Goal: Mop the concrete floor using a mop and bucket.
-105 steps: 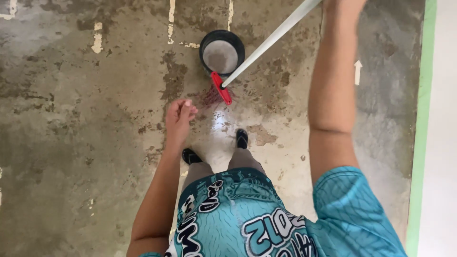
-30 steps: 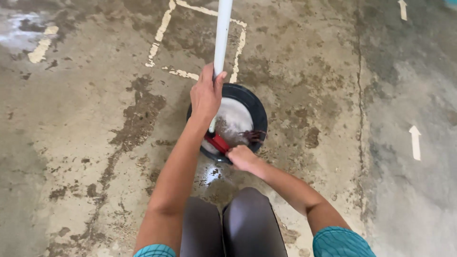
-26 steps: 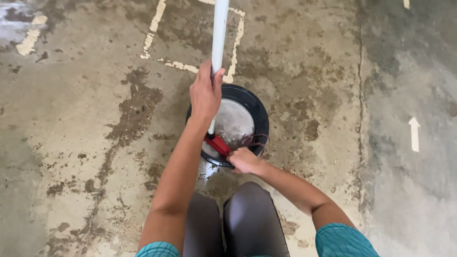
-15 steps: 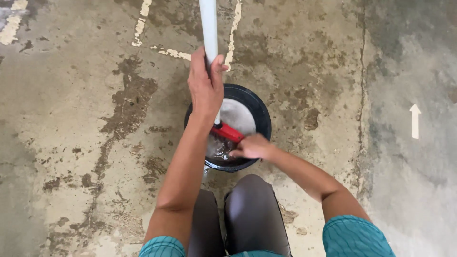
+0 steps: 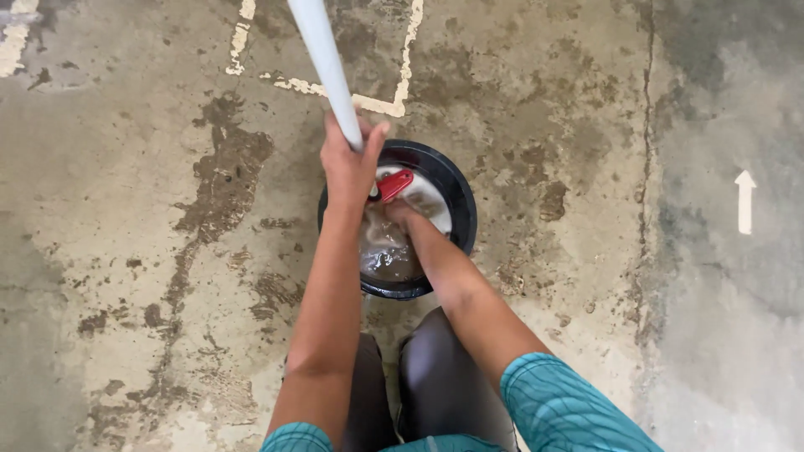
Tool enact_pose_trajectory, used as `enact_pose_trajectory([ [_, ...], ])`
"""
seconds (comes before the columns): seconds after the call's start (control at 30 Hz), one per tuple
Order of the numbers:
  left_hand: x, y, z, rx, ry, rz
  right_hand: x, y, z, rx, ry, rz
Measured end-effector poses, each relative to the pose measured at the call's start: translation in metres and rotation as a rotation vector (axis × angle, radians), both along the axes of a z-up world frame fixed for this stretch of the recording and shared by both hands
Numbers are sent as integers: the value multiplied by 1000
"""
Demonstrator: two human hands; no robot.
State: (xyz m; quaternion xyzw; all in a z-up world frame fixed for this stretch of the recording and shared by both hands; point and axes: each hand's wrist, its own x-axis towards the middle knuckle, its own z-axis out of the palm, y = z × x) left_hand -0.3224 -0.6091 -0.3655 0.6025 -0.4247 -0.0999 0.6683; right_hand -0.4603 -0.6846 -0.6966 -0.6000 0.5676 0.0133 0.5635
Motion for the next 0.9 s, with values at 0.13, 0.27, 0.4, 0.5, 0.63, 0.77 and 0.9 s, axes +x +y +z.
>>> enact_pose_trajectory([
  [0.13, 4, -3, -80, 247, 218, -150, -28, 12, 37, 193, -51, 109],
  [0.27, 13, 14, -13, 178, 220, -65, -34, -18, 36, 210, -102, 293],
  [0.4, 25, 39, 43, 154, 143, 2, -52, -50, 12, -374, -135, 569],
  [0.5, 40, 49, 55, 126, 112, 72, -67, -43, 149, -134, -366, 108],
  [0.63, 49, 58, 61, 47, 199, 121, -92, -61, 245, 68, -438, -3],
  [0.77, 54, 55, 55, -45, 327, 77, -114, -80, 229, -209, -237, 146],
  [0.9, 59, 55, 50, -29, 393, 83, -103, -60, 244, -323, 40, 108],
])
